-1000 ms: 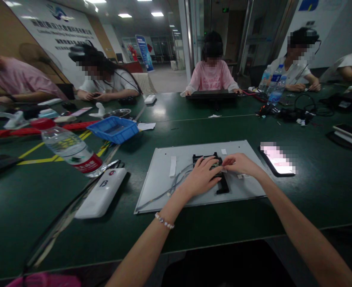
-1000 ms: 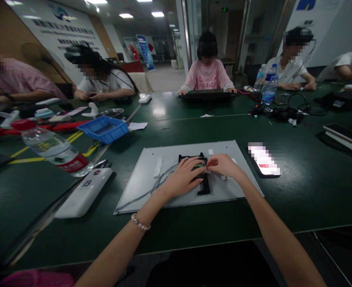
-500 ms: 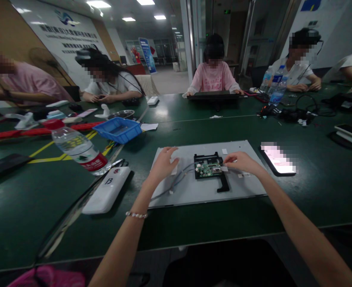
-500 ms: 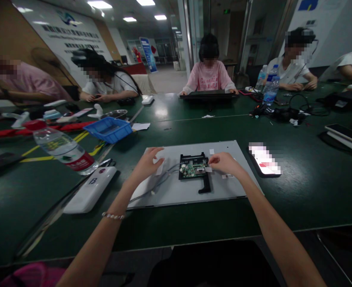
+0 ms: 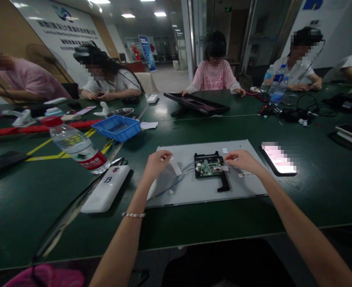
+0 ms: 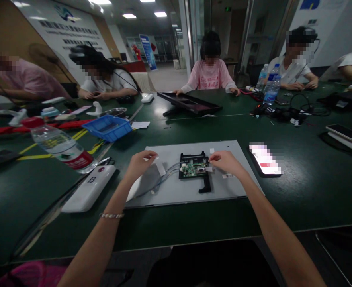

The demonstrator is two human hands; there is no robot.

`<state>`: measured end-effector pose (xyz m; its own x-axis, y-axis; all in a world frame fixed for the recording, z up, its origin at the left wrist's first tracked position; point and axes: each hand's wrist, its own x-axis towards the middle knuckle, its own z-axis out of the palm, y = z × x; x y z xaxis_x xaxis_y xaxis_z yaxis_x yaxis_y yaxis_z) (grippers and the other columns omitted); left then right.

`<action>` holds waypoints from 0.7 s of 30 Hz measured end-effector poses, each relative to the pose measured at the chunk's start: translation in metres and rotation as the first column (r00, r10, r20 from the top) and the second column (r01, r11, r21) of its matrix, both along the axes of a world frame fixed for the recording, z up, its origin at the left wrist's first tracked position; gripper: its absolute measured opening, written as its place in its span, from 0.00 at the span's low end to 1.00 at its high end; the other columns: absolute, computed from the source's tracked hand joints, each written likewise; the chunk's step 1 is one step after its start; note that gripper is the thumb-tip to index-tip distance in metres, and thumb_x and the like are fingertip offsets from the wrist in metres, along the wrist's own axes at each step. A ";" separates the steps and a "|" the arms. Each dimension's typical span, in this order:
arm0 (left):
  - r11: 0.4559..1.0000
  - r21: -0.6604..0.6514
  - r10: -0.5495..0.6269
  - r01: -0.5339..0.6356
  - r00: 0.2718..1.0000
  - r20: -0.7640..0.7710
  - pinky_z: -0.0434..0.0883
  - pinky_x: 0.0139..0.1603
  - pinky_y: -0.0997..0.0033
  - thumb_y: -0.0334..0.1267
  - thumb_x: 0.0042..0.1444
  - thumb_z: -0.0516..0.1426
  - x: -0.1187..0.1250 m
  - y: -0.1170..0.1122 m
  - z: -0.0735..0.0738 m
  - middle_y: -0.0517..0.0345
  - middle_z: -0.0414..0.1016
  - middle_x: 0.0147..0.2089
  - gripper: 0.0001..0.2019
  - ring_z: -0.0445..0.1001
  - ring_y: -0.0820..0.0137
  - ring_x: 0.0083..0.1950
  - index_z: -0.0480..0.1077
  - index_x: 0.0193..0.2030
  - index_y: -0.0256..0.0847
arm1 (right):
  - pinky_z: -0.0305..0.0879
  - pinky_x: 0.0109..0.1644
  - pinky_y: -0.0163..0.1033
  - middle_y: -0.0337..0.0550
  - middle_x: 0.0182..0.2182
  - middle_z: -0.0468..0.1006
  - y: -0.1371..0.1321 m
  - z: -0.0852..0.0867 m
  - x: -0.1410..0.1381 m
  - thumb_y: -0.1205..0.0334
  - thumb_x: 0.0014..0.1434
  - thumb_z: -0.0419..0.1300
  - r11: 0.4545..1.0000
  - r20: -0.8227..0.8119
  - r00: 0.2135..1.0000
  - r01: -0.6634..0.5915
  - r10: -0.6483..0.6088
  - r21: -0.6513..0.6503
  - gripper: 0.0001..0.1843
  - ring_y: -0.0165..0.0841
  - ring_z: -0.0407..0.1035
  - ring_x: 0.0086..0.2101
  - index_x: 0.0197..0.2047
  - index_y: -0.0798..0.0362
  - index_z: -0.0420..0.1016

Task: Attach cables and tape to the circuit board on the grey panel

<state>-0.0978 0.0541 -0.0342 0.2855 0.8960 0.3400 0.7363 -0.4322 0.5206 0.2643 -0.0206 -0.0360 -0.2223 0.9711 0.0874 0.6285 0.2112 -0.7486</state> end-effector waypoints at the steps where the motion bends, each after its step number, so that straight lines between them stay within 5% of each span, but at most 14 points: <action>1: 1.000 -0.025 0.012 -0.010 0.998 0.054 0.66 0.38 0.70 0.41 0.52 0.54 -0.002 0.000 0.002 0.56 0.77 0.35 0.10 0.72 0.67 0.35 0.74 0.37 0.41 | 0.65 0.41 0.38 0.42 0.33 0.79 0.000 0.000 0.000 0.62 0.51 0.57 1.000 -0.001 1.000 0.004 -0.004 0.004 0.09 0.34 0.72 0.35 0.34 0.52 0.78; 7: 0.975 -0.218 0.035 0.041 0.941 0.335 0.66 0.37 0.71 0.45 0.50 0.57 -0.004 -0.009 0.014 0.55 0.76 0.36 0.12 0.71 0.69 0.36 0.74 0.36 0.39 | 0.66 0.41 0.39 0.43 0.35 0.80 0.001 -0.001 0.001 0.62 0.52 0.57 0.998 -0.012 0.998 0.060 -0.059 0.028 0.10 0.35 0.73 0.36 0.36 0.52 0.78; 14: 0.894 -0.410 -0.083 0.181 0.966 0.244 0.66 0.37 0.71 0.44 0.49 0.57 0.002 -0.016 0.010 0.57 0.75 0.33 0.11 0.72 0.69 0.35 0.74 0.34 0.38 | 0.66 0.43 0.40 0.44 0.35 0.80 0.003 -0.005 0.001 0.64 0.52 0.57 0.987 -0.012 0.991 0.133 -0.132 0.094 0.10 0.35 0.73 0.36 0.36 0.52 0.78; 21: 0.875 -0.443 -0.133 0.196 0.976 0.170 0.67 0.38 0.70 0.43 0.49 0.56 -0.001 -0.010 0.000 0.57 0.75 0.32 0.10 0.72 0.69 0.35 0.72 0.34 0.38 | 0.67 0.43 0.39 0.43 0.35 0.80 0.006 -0.011 0.002 0.64 0.52 0.57 0.976 -0.009 0.986 0.165 -0.166 0.143 0.09 0.34 0.73 0.36 0.36 0.52 0.78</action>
<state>-0.0993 0.0436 -0.0340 0.4241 0.9043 -0.0493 0.5875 -0.2332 0.7749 0.2668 -0.0149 -0.0465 -0.0602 0.9718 0.2278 0.6659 0.2091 -0.7161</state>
